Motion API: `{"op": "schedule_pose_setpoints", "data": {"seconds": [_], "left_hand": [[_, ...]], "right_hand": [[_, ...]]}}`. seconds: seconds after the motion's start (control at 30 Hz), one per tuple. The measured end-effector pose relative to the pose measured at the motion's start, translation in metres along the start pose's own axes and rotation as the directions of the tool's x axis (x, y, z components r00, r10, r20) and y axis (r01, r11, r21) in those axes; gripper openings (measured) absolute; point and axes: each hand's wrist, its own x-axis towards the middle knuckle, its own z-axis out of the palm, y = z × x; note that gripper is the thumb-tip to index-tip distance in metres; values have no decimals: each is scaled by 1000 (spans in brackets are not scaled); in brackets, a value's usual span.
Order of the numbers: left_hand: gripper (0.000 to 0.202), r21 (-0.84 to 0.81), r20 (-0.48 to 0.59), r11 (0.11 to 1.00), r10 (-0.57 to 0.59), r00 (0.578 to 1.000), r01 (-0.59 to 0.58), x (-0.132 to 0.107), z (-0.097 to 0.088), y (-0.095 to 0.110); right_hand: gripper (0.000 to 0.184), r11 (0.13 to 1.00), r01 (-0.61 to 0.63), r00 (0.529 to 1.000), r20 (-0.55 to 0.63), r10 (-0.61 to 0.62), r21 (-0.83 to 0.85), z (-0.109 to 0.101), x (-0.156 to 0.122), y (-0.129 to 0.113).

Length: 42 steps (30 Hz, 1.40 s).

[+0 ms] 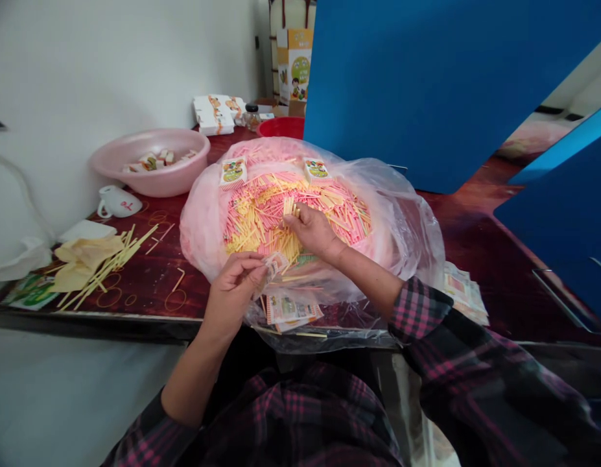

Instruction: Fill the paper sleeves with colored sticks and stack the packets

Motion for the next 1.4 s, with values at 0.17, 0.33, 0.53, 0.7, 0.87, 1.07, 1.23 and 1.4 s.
{"op": "schedule_pose_setpoints", "data": {"seconds": [0.17,0.33,0.53,0.7,0.87,1.07,1.23,1.4], "left_hand": [[8,-102,-61,993,-69,996,63,1,8,-4],[7,-125,-86,990,-69,994,59,-2,15,-8],[10,-90,-129,996,-30,991,18,-6,24,-7],[10,-147,-176,989,-47,983,21,-8,33,-6],[9,-231,-187,972,-95,978,50,-10,37,-5],[11,-225,-178,972,-115,977,74,-10,37,-2],[8,-290,-190,955,-116,975,57,-10,37,-1],[10,-313,-198,947,-136,971,69,-12,38,-3]], "right_hand": [[34,831,-69,988,-76,132,552,-4,-21,-29],[36,710,-65,968,-129,217,702,-3,-53,-58],[42,794,-59,921,-274,277,604,20,-79,-72],[38,781,-35,873,-362,328,624,37,-88,-75],[32,826,16,863,-424,273,563,40,-93,-75],[32,842,0,866,-421,270,539,36,-97,-78],[33,785,72,855,-443,269,615,39,-97,-71],[33,789,128,829,-502,248,601,42,-97,-66]]}}
